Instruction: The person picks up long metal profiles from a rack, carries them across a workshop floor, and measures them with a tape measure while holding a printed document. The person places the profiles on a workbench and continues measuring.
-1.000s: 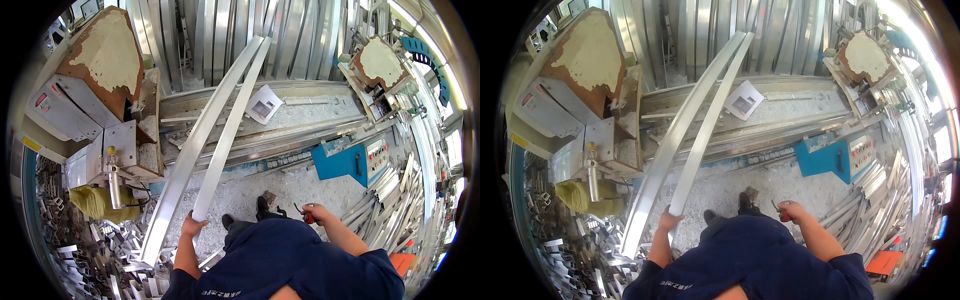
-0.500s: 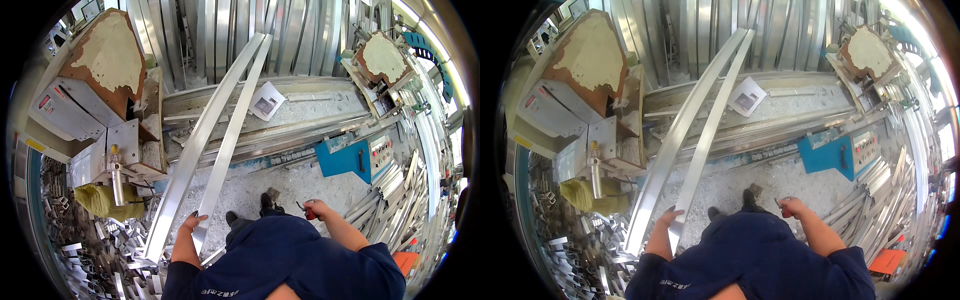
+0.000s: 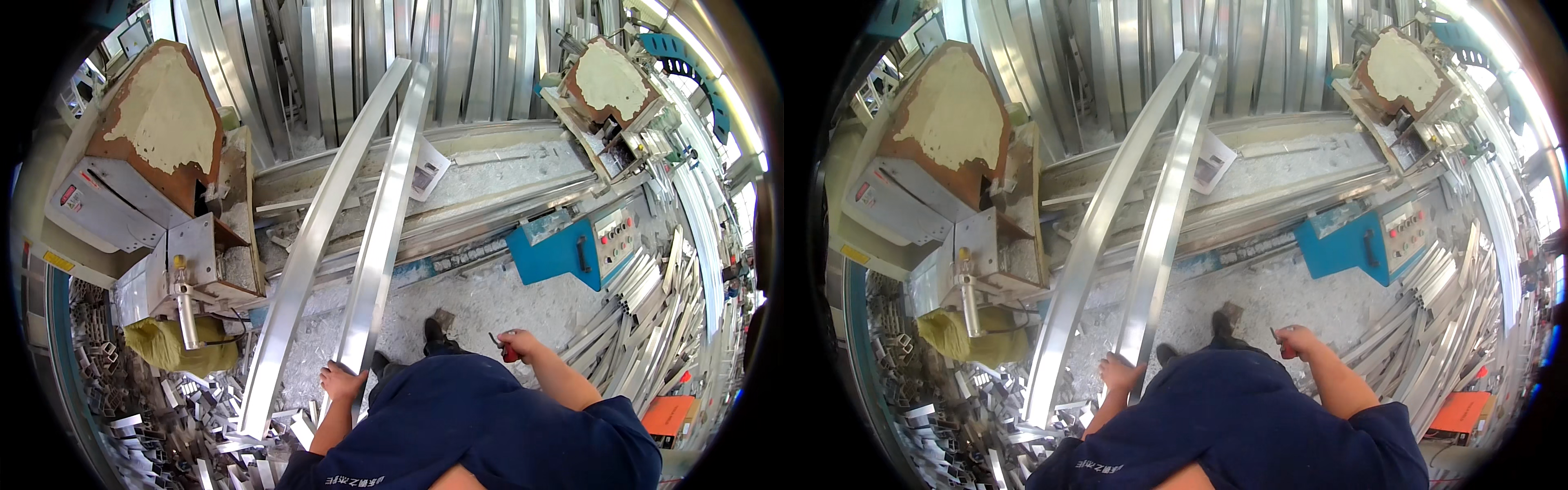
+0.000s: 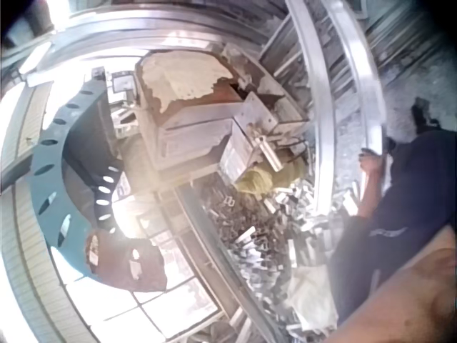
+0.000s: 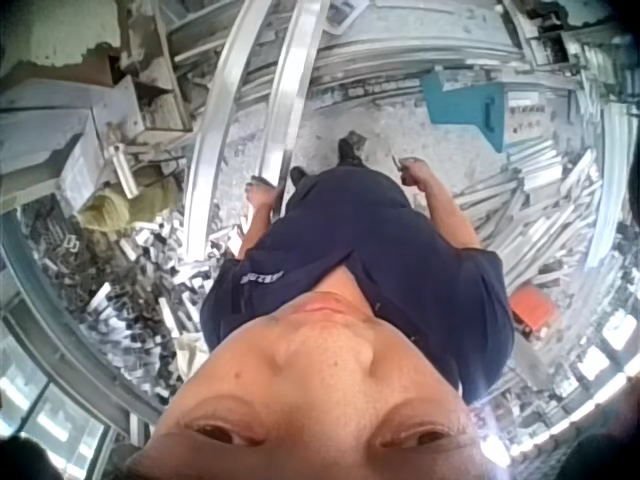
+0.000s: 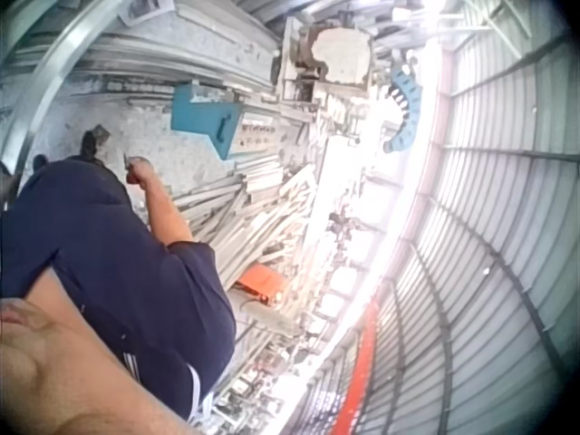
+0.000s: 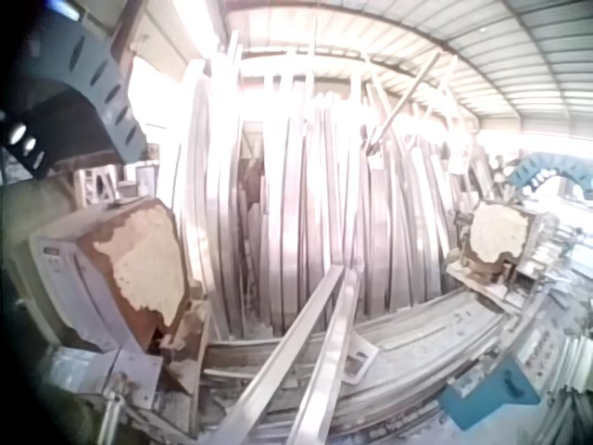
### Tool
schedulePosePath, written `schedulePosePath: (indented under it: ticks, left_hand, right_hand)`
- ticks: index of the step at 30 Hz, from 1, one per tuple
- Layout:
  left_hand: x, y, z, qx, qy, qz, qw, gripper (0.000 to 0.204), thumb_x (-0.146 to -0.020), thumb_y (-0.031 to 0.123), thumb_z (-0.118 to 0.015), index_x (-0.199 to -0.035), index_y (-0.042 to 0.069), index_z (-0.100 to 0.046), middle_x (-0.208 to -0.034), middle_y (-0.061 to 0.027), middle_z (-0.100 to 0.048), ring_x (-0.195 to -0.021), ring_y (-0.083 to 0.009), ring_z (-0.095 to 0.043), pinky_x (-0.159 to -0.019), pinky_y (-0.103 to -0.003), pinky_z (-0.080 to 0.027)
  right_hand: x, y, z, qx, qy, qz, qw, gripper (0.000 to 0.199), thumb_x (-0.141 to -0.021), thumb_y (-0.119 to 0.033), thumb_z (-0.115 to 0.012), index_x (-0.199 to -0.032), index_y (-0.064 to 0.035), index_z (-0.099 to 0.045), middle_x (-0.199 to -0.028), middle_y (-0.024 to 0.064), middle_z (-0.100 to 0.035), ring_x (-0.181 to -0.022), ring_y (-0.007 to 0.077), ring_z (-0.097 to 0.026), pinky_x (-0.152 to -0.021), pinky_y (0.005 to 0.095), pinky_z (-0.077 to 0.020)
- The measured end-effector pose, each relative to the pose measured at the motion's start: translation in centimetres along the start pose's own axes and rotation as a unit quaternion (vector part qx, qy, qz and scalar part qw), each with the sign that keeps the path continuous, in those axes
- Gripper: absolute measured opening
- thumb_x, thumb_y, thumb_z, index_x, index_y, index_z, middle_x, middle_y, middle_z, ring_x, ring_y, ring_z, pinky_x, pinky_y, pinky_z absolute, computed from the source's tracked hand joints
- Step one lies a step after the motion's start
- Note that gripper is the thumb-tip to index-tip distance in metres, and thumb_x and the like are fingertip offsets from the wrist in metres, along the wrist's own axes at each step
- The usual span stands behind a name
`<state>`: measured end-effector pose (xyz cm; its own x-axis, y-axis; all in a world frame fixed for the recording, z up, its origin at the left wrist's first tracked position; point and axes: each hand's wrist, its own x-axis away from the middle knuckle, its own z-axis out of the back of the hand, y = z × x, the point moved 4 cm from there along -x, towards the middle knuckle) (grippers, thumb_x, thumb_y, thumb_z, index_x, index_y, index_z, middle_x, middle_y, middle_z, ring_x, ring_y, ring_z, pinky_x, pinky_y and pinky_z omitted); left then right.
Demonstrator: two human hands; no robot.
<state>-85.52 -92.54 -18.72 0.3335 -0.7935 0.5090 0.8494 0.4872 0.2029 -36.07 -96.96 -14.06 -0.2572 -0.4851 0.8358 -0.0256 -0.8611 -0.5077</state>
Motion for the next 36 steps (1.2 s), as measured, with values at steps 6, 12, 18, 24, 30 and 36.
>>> schedulePosePath:
  ticks: [6, 12, 18, 24, 30, 36]
  left_hand:
    - [0.4, 1.1, 0.1, -0.053, 0.070, 0.008, 0.996, 0.094, -0.056, 0.051, -0.079, -0.122, -0.002, -0.037, -0.115, -0.0184, -0.045, -0.111, -0.0338, -0.042, -0.095, -0.045, -0.036]
    - [0.5, 1.3, -2.1, -0.084, 0.100, 0.013, 0.991, 0.095, -0.056, 0.051, -0.079, -0.123, -0.002, -0.037, -0.115, -0.0184, -0.045, -0.112, -0.0342, -0.042, -0.097, -0.045, -0.034]
    - [-0.8, 2.6, -0.6, 0.068, 0.154, -0.067, 0.984, 0.083, -0.063, 0.056, -0.075, -0.116, -0.003, -0.050, -0.117, -0.0252, -0.050, -0.114, -0.0418, -0.043, -0.099, -0.051, -0.033]
    - [6.8, 19.6, 17.9, 0.728, -0.063, -0.255, 0.633, 0.064, -0.092, 0.063, -0.033, -0.069, 0.004, -0.045, -0.065, -0.0068, -0.047, -0.059, -0.0165, -0.044, -0.085, -0.045, -0.045]
    - [27.1, 38.3, 34.8, 0.552, -0.271, -0.703, 0.358, 0.066, -0.093, 0.061, -0.029, -0.059, 0.009, -0.051, -0.057, -0.0050, -0.051, -0.053, -0.0188, -0.054, -0.097, -0.064, -0.034]
    - [36.6, 43.2, 35.6, 0.572, -0.391, -0.700, 0.174, 0.056, -0.093, 0.050, -0.033, -0.058, 0.010, -0.050, -0.055, -0.0051, -0.051, -0.052, -0.0177, -0.053, -0.089, -0.057, -0.038]
  right_hand:
    - [0.7, -0.5, 0.9, -0.020, 0.003, 0.005, 1.000, 0.033, -0.079, -0.022, -0.069, -0.102, -0.0002, -0.059, -0.085, 0.0087, -0.064, -0.069, 0.0179, -0.060, -0.061, 0.0320, -0.0484]
    - [1.2, -0.1, 3.4, -0.035, 0.006, 0.039, 0.999, 0.029, -0.084, -0.022, -0.066, -0.101, 0.0007, -0.059, -0.085, 0.0112, -0.065, -0.066, 0.0198, -0.061, -0.061, 0.0340, -0.0502]
    - [-0.4, -2.3, 7.1, -0.095, -0.036, 0.048, 0.994, 0.034, -0.085, -0.022, -0.065, -0.107, 0.0012, -0.055, -0.092, 0.0140, -0.064, -0.069, 0.0223, -0.062, -0.064, 0.0369, -0.0528]
    - [-7.6, -3.3, 11.9, -0.023, -0.051, 0.013, 0.998, 0.031, -0.086, -0.021, -0.063, -0.106, 0.0004, -0.055, -0.090, 0.0136, -0.064, -0.068, 0.0225, -0.062, -0.062, 0.0369, -0.0528]
    - [-13.0, -3.1, 14.7, -0.077, -0.091, 0.031, 0.992, 0.027, -0.084, -0.019, -0.064, -0.100, 0.0018, -0.056, -0.082, 0.0122, -0.062, -0.063, 0.0221, -0.060, -0.057, 0.0358, -0.0511]
    - [-15.9, -2.9, 15.4, -0.070, -0.138, 0.048, 0.987, 0.023, -0.085, -0.019, -0.061, -0.098, 0.0005, -0.056, -0.078, 0.0119, -0.061, -0.060, 0.0216, -0.059, -0.053, 0.0356, -0.0508]
